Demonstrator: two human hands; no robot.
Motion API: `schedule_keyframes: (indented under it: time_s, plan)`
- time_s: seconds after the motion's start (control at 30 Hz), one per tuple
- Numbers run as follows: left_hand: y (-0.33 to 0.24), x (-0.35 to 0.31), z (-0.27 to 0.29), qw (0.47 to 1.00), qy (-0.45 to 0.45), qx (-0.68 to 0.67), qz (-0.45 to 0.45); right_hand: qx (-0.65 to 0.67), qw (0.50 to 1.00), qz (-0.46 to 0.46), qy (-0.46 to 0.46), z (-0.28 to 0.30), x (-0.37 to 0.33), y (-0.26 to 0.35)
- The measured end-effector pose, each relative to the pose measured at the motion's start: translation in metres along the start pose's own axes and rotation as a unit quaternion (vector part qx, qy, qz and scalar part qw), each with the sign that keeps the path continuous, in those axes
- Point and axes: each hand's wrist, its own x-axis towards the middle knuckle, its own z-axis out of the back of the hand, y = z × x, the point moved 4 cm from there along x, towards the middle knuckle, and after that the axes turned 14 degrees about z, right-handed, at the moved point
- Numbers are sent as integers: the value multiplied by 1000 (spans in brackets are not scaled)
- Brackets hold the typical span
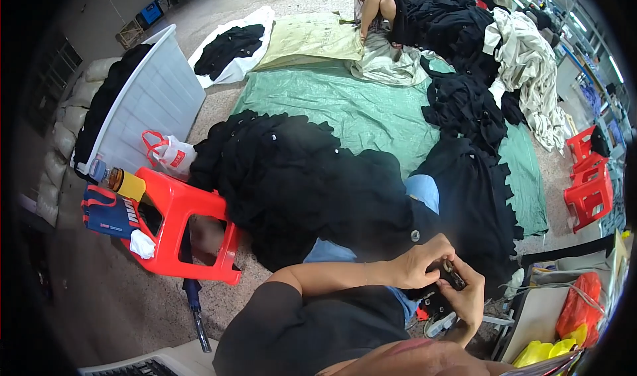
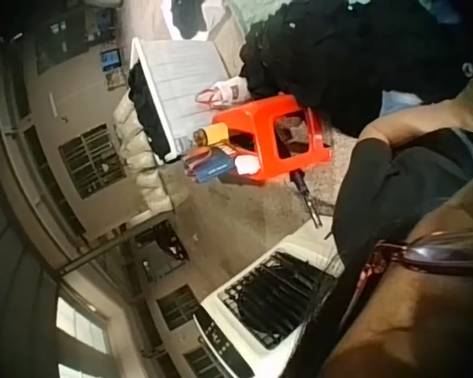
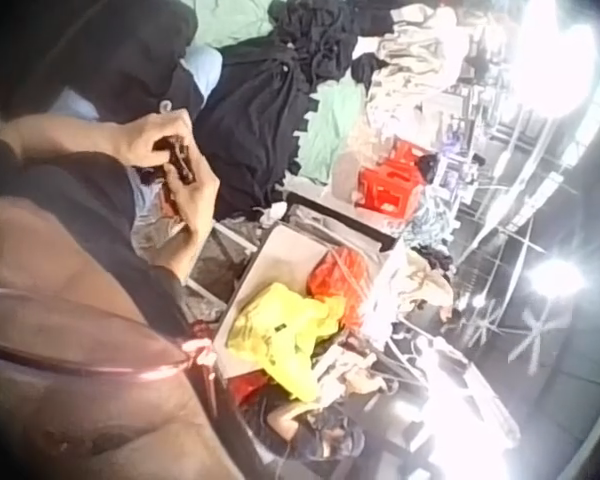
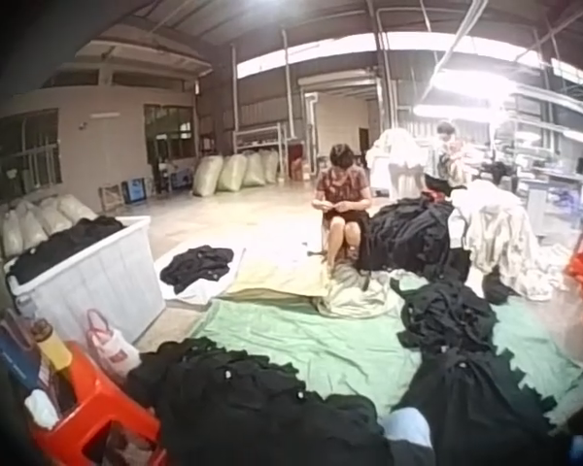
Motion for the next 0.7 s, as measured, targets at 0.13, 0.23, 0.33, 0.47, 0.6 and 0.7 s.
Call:
schedule_keyframes:
  time_s: [0.13,0.23,0.33,0.47,0.6,0.7]
  plan:
    - [9,5,-6,993,80,49,74,-37,998,36,-47,13,-11,12]
    - [12,10,-5,990,92,110,10,15,986,120,-118,32,-21,31]
    - [-4,22,6,980,37,179,-78,-40,917,290,-271,71,-49,33]
    - [6,34,46,940,-142,290,-111,-81,838,227,-490,119,-92,13]
    - [36,34,97,936,-244,255,-10,73,829,116,-542,142,-102,-51]
    - [28,29,92,961,-175,213,3,-178,903,-47,-388,107,-56,-83]
